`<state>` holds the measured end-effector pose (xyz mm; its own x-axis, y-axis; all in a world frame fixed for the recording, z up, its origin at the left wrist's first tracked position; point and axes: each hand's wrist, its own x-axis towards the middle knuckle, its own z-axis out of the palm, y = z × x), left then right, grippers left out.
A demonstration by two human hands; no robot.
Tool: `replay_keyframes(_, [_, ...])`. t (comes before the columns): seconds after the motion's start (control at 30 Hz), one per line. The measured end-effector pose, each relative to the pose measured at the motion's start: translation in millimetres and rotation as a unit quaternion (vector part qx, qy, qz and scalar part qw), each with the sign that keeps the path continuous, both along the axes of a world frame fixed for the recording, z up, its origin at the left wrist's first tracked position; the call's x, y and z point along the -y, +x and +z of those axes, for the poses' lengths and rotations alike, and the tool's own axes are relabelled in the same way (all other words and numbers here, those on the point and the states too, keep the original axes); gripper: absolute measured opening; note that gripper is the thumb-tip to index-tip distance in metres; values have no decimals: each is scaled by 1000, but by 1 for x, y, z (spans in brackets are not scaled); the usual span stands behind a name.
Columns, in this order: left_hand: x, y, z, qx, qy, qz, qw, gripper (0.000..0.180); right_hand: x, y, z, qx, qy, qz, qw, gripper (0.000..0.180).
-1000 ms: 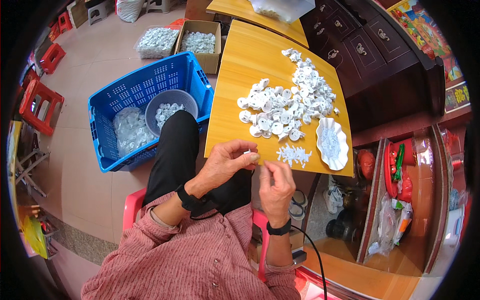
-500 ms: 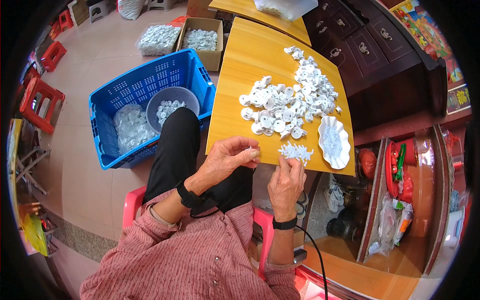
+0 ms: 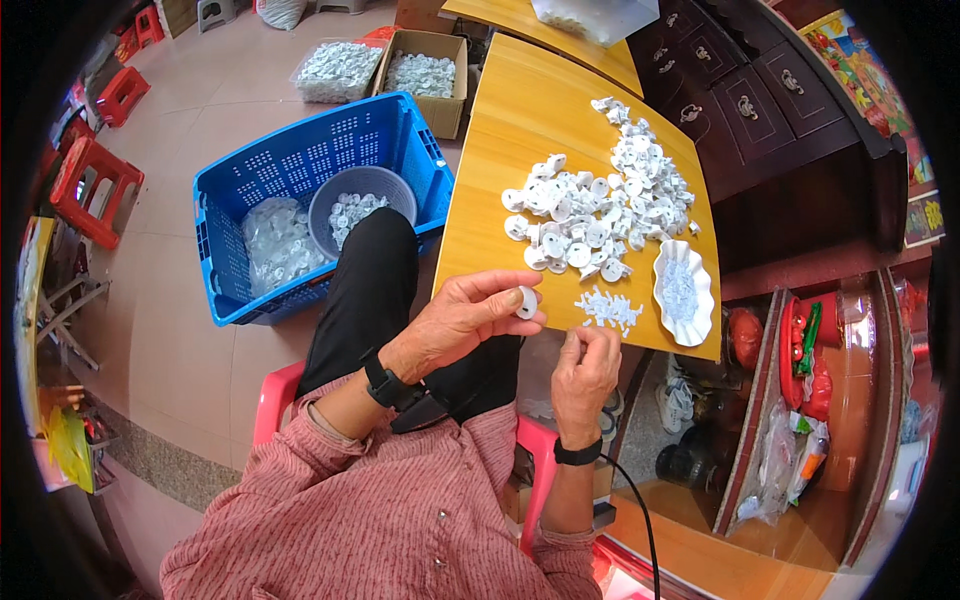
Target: Assembling small white plastic components by hand.
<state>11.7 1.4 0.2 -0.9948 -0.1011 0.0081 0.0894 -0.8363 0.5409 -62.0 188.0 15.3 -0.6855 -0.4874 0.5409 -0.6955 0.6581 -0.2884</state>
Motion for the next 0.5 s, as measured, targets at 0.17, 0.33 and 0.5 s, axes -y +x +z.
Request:
replay_keyframes(0.17, [-5, 1, -1, -2, 20, -34, 999, 37, 9, 16, 17, 173, -157, 46, 971, 8])
replay_keyframes(0.33, [-13, 0, -5, 4, 17, -38, 999, 38, 22, 29, 30, 356, -347, 86, 864, 4])
replay_keyframes(0.5, [-14, -1, -12, -20, 13, -40, 999, 43, 28, 30, 33, 293, -326, 87, 895, 2])
